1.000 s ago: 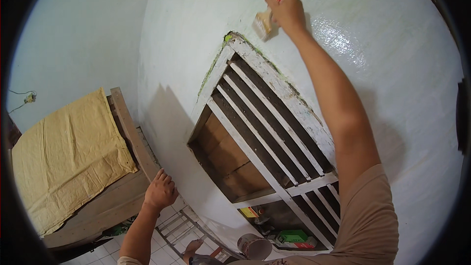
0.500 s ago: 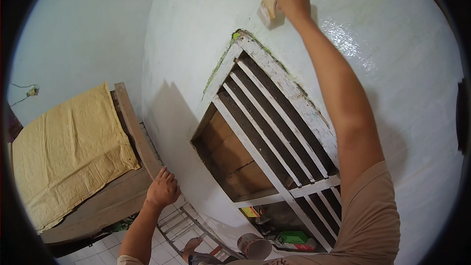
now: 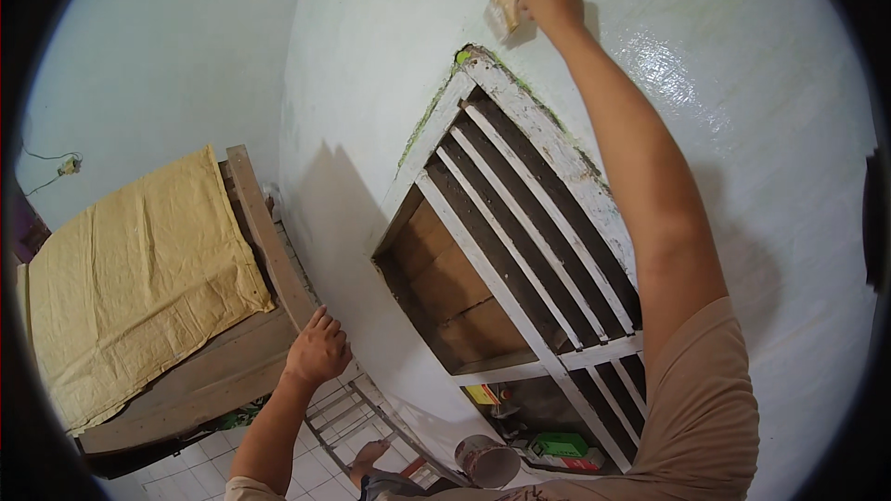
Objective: The person applies a clear liquid coating to a section of an indoor wall above a vent window using a paintbrush, occasionally dipping the brush into a plastic bucket placed below.
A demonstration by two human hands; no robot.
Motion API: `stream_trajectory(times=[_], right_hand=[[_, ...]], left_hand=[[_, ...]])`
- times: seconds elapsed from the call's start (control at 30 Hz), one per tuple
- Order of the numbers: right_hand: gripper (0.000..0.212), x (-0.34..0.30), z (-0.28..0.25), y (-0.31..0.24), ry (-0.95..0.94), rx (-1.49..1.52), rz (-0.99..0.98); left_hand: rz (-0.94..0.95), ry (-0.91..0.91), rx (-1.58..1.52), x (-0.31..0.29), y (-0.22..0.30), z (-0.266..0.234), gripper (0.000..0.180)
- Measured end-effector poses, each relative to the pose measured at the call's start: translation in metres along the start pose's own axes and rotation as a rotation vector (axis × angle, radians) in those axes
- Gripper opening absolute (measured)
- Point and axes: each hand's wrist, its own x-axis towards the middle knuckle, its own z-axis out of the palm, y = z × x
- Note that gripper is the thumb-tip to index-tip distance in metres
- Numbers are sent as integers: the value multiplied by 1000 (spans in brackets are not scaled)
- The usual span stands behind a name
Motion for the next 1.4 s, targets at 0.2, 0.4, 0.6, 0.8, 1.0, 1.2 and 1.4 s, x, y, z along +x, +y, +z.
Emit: stream_trajectory(times=[0.2, 0.4, 0.6, 0.8, 1.0, 1.2, 1.4], right_hand=[[64, -21, 17, 35, 12, -37, 14], [48, -7, -7, -35, 32, 306, 142], [54, -47, 20, -15, -212, 604, 367], [40, -38, -21, 6, -52, 259, 166], [39, -71, -120, -60, -71, 605, 312], [30, -279, -190, -62, -458, 951, 658], [25, -508, -288, -31, -885, 730, 1136]], left_hand=[[26, 45, 4, 4, -1, 2, 16], [1, 30, 5, -3, -3, 1, 17], [7, 4, 4, 0, -1, -2, 17], [16, 22, 0, 1, -1, 4, 17], [21, -15, 0, -1, 0, 2, 14], [47, 52, -35, 1, 1, 4, 10], [131, 58, 52, 9, 6, 9, 11]])
